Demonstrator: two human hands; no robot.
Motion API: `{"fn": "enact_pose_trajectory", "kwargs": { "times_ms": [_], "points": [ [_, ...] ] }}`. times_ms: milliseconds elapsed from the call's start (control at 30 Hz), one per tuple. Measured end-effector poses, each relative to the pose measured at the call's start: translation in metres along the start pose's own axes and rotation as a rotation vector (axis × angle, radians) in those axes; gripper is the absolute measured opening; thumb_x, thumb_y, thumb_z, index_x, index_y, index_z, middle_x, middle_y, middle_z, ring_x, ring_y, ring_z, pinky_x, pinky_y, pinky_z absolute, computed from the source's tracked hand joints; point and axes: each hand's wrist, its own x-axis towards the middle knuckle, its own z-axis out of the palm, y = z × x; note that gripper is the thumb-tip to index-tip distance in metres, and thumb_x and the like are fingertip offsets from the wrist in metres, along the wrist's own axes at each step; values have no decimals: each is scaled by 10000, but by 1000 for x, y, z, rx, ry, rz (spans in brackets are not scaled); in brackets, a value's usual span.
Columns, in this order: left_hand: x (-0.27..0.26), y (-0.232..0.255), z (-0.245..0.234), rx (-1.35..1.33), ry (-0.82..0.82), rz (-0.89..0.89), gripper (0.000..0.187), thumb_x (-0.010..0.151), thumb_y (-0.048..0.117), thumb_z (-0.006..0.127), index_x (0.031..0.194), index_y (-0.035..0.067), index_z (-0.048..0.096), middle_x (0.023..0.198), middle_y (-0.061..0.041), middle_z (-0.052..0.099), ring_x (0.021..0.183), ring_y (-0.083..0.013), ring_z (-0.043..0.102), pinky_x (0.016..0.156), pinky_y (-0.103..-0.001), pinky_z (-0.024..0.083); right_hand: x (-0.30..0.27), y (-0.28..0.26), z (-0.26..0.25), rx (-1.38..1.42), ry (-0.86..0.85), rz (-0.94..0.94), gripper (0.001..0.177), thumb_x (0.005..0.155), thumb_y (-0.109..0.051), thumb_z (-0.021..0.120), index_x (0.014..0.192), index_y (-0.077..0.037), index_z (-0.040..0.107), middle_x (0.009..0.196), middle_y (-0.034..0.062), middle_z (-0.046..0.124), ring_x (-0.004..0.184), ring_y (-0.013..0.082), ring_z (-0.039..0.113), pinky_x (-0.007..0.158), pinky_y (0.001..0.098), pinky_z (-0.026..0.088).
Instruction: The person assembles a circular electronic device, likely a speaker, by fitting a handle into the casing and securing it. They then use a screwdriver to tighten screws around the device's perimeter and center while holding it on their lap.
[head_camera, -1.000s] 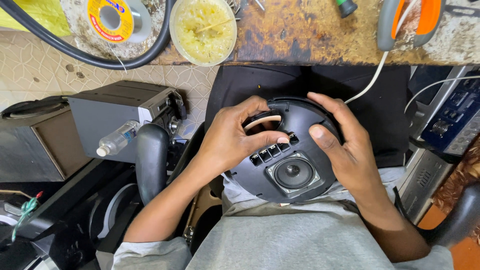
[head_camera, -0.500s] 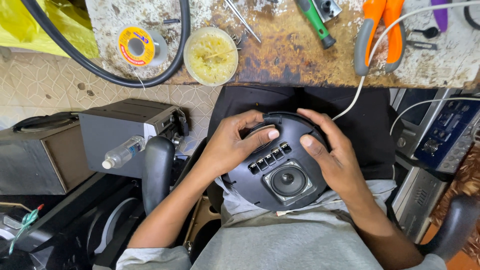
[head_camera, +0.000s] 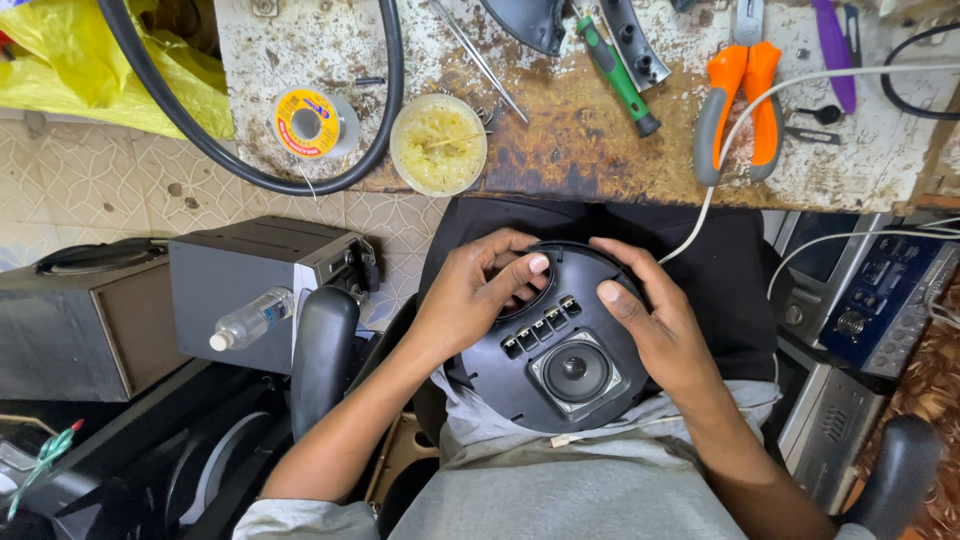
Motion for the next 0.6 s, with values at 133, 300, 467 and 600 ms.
{"fn": "enact_pose_trajectory", "kwargs": {
  "times_ms": [133,300,467,600],
  "points": [
    [0,-2,2,-10,8,2,330,965,284,714,1167,24,696,836,-139,781,771,-172,746,671,-292,631,-2,3,-1,-4,7,-1,507,1005,-287,586,1464,-73,582,1331,137,652,1282,215,546,1148,468,383],
    [0,-3,3,-16,43,10,323,962,271,724,1160,17,696,834,-140,783,763,-165,744,666,-284,632,-2,-1,-2,4,-9,23,517,1003,-307,582,1467,-81,575,1327,134,649,1294,224,551,1161,475,370],
    [-1,1,3,11,55,47,298,966,256,719,1154,26,699,821,-143,781,747,-179,751,648,-288,632,-2,0,-1,-4,2,2,506,1010,-297,578,1464,-74,575,1311,143,646,1285,233,543,1156,483,370],
    [-3,6,3,12,58,57,292,958,255,729,1146,34,701,808,-143,781,742,-180,756,640,-285,634,-3,-1,-5,-105,5,-44,513,1012,-314,588,1456,-57,571,1273,162,633,1276,269,562,1147,492,372]
  ]
}}
